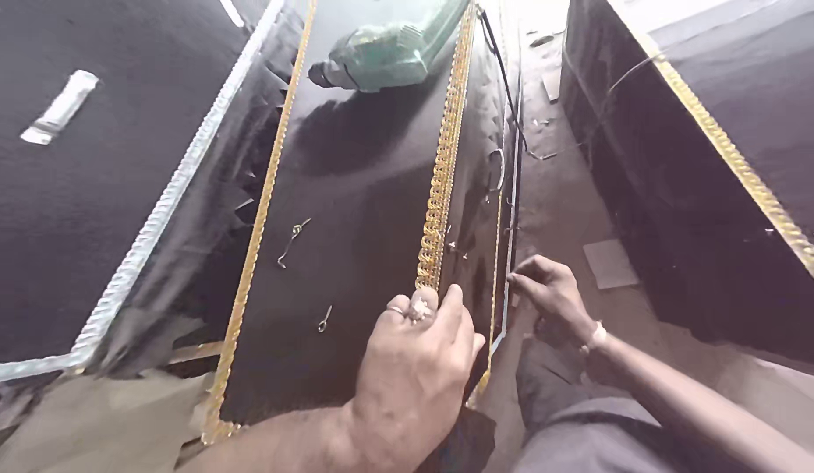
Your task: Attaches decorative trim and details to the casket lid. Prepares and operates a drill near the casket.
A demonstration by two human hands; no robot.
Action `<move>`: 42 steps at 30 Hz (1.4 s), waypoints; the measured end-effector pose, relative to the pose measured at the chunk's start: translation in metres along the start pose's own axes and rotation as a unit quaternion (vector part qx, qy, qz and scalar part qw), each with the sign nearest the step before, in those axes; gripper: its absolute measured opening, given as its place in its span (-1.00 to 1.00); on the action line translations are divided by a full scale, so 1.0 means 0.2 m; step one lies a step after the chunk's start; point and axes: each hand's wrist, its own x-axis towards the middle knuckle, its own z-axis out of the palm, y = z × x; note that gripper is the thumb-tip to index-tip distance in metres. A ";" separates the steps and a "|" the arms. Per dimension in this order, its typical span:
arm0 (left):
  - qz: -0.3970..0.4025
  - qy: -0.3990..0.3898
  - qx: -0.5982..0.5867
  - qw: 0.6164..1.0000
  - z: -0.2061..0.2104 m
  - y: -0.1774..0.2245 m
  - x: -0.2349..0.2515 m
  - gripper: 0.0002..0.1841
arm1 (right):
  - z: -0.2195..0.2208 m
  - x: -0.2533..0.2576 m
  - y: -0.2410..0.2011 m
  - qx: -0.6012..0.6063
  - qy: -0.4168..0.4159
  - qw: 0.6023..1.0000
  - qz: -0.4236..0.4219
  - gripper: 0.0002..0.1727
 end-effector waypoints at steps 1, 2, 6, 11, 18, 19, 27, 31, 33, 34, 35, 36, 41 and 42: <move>0.009 0.000 0.008 1.000 0.00 0.00 0.00 -0.54 | -0.02 -0.02 0.02 -0.009 0.012 1.000 0.015 -0.89; 0.019 0.001 0.008 1.000 0.00 0.00 0.00 -0.55 | -0.04 -0.04 0.03 -0.015 0.022 0.999 0.031 -0.89; 0.042 -0.012 -0.019 0.999 0.00 -0.02 0.02 -0.58 | -0.07 -0.06 0.00 0.002 0.029 0.998 0.054 -0.89; 0.037 0.023 -0.065 0.997 0.00 -0.04 0.02 -0.59 | -0.05 -0.05 -0.08 0.035 0.024 0.999 -0.002 -0.92; -0.020 0.081 -0.172 0.982 0.03 -0.04 0.04 -0.65 | 0.00 -0.07 -0.20 0.092 0.024 0.994 -0.046 -0.93; -0.028 0.081 -0.185 0.979 0.03 -0.04 0.04 -0.64 | 0.01 -0.07 -0.21 0.095 0.027 0.994 -0.048 -0.93; -0.056 0.175 -0.252 0.950 0.01 -0.05 0.05 -0.65 | 0.11 -0.14 -0.35 0.146 0.035 0.985 -0.087 -0.94; -0.046 0.245 -0.250 0.935 -0.02 -0.07 0.06 -0.70 | 0.18 -0.27 -0.49 0.116 0.063 0.987 -0.094 -0.92; -0.028 0.264 -0.266 0.927 -0.02 -0.08 0.06 -0.68 | 0.23 -0.36 -0.59 0.084 0.082 0.990 -0.083 -0.82; -0.020 0.270 -0.275 0.923 -0.01 -0.08 0.07 -0.67 | 0.25 -0.42 -0.64 0.073 0.085 0.990 -0.081 -0.77; -0.012 0.274 -0.282 0.919 -0.01 -0.08 0.08 -0.67 | 0.28 -0.47 -0.67 0.067 0.080 0.991 -0.084 -0.72; -0.004 0.279 -0.292 0.915 0.00 -0.09 0.08 -0.67 | 0.31 -0.52 -0.69 0.059 0.064 0.992 -0.095 -0.63; 0.006 0.234 -0.391 0.890 -0.11 -0.21 0.07 -0.67 | 0.52 -0.73 -0.78 -0.003 0.014 0.994 -0.110 -0.21; -0.005 0.213 -0.409 0.887 -0.16 -0.25 0.04 -0.67 | 0.58 -0.76 -0.81 -0.008 0.019 0.995 -0.098 -0.21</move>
